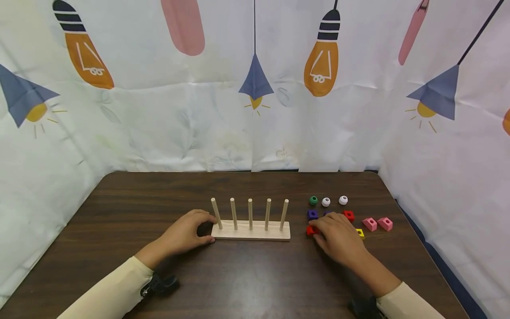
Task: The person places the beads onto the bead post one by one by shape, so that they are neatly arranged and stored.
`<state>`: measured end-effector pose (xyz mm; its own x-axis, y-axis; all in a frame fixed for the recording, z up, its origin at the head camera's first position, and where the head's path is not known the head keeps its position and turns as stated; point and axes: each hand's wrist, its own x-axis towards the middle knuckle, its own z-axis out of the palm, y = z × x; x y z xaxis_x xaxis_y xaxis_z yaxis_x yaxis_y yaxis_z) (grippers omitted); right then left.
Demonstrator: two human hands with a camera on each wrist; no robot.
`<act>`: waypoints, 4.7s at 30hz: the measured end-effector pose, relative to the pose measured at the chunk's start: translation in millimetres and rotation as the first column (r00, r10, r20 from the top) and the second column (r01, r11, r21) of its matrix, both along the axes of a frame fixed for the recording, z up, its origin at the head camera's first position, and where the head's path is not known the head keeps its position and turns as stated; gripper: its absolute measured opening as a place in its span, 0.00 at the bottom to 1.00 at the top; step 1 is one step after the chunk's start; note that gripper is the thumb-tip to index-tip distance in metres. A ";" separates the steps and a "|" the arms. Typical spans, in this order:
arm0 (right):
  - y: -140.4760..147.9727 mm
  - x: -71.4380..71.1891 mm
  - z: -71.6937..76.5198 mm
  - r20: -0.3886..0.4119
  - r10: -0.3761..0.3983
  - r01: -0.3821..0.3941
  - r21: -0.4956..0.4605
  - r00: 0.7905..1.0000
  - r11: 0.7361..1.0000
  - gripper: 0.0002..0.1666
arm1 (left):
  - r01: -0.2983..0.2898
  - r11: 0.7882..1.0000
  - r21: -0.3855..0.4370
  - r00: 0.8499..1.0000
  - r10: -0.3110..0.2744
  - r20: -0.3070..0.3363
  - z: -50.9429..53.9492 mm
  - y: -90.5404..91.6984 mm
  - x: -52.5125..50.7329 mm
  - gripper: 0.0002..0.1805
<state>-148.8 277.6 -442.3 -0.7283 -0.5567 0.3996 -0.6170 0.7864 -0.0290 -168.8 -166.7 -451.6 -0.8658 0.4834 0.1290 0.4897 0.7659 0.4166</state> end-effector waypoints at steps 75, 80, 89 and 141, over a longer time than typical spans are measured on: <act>-103.3 -24.6 136.0 0.181 0.155 -0.117 -0.208 0.971 0.971 0.22 | -0.019 1.000 -0.008 0.998 0.020 0.057 7.2 3.0 -3.1 0.24; -110.0 -25.1 134.8 0.198 0.156 -0.111 -0.220 0.968 0.969 0.22 | -0.023 1.000 -0.016 0.999 0.024 0.049 8.3 3.1 -2.5 0.24; -123.9 -26.6 133.9 0.189 0.180 -0.130 -0.250 0.965 0.959 0.22 | -0.019 1.000 -0.016 0.999 0.020 0.038 8.2 2.2 -2.5 0.23; -211.2 -25.0 114.4 0.251 0.313 -0.162 -0.481 0.916 0.862 0.18 | 0.019 1.000 0.020 0.999 -0.020 0.032 7.6 1.1 -9.3 0.23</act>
<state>-173.8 66.4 -327.9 -0.7233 -0.5477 0.4205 -0.6823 0.4732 -0.5573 -178.1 -165.6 -444.0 -0.8600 0.4981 0.1105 0.4906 0.7479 0.4472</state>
